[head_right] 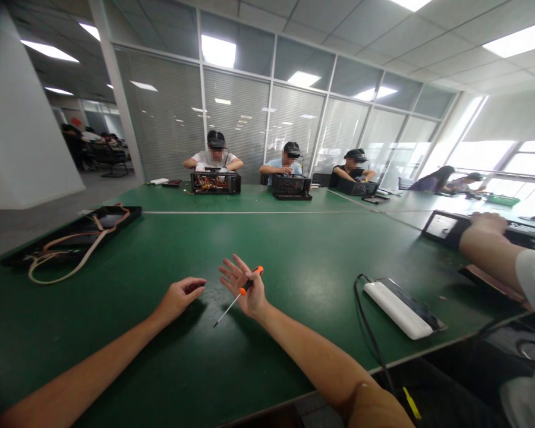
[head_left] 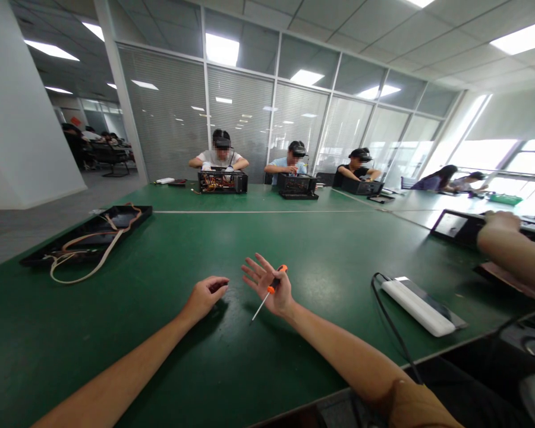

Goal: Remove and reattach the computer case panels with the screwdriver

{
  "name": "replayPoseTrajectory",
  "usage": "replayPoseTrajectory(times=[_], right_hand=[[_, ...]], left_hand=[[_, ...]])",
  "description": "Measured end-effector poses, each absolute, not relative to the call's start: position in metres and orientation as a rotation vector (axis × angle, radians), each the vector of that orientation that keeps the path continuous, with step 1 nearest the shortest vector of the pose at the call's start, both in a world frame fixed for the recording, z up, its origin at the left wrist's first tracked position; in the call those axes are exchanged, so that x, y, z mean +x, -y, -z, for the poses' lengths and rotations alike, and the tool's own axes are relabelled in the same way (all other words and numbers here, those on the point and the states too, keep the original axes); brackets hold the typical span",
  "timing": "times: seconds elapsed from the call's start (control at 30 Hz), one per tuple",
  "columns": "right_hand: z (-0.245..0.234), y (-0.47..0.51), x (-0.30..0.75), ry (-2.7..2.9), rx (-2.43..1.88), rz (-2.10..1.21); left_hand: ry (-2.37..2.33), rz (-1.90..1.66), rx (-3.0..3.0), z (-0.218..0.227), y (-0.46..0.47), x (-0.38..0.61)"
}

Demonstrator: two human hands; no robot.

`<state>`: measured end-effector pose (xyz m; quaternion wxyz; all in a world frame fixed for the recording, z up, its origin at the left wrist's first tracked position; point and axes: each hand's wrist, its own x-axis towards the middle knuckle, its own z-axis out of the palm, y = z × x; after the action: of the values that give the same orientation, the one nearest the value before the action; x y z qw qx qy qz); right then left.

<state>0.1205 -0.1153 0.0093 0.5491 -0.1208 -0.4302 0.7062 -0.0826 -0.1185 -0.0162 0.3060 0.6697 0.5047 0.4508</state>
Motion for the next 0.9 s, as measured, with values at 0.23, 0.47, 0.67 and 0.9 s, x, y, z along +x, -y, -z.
replayPoseTrajectory(times=[0.23,0.47,0.67,0.9], right_hand=[[0.011,0.104,0.121,1.197,-0.539,-1.635],[0.017,0.104,0.121,1.227,-0.709,-1.533],[0.022,0.101,0.121,1.243,-0.753,-1.509],[0.023,0.103,0.119,1.345,-0.745,-1.482]], left_hand=[[-1.374,-1.17,1.789,0.014,0.12,-0.081],[-1.371,-1.166,1.797,0.016,0.119,-0.083],[-1.365,-1.157,1.793,0.014,0.119,-0.082],[-1.362,-1.171,1.793,0.018,0.118,-0.083]])
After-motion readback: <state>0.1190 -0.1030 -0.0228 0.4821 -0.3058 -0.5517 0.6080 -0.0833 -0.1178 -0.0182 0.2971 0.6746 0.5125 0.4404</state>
